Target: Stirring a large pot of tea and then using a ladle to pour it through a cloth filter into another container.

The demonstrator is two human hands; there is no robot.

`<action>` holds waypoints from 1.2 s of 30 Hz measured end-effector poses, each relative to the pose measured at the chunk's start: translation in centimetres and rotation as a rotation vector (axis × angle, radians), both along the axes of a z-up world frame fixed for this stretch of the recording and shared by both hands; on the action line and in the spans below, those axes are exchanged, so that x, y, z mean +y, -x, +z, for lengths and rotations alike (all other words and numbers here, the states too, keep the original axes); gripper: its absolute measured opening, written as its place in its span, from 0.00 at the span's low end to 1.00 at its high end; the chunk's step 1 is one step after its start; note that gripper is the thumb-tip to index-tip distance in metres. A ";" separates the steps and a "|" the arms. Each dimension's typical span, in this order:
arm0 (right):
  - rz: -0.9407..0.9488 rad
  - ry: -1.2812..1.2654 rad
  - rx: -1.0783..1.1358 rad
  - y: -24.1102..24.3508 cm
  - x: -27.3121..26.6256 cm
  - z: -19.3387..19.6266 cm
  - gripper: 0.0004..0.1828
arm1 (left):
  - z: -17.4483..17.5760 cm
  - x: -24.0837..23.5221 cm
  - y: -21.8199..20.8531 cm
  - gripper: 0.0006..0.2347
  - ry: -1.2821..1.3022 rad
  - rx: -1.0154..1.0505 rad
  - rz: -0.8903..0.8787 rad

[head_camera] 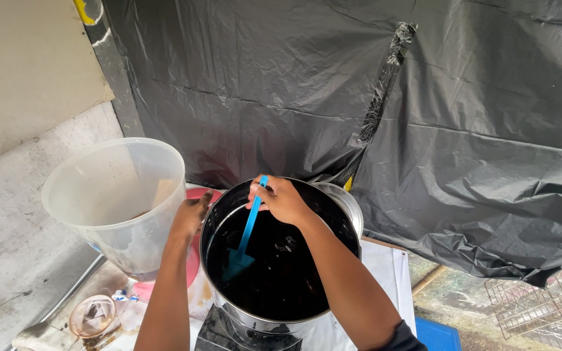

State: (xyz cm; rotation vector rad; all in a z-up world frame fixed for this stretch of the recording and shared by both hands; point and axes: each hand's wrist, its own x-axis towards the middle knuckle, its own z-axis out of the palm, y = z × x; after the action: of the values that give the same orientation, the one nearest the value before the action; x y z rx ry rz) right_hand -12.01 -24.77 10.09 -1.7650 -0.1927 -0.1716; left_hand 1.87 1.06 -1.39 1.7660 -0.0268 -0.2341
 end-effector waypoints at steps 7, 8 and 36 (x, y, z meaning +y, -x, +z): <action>-0.223 0.359 -0.168 0.4 -1.8 0.6 0.22 | -2.0 -0.3 -1.7 0.25 -0.008 0.012 0.017; -0.256 0.390 -0.171 0.0 -2.3 0.5 0.20 | -2.0 -0.2 -1.8 0.25 -0.010 0.008 0.018; 0.051 0.442 0.382 1.6 -0.7 2.5 0.30 | -4.3 -1.0 -3.7 0.21 -0.010 0.037 0.021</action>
State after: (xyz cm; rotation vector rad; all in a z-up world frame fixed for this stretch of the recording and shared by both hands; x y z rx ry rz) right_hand -13.57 -25.42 12.63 -2.1893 0.0049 0.2653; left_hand 5.52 0.07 -5.67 1.7706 0.0199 -0.2521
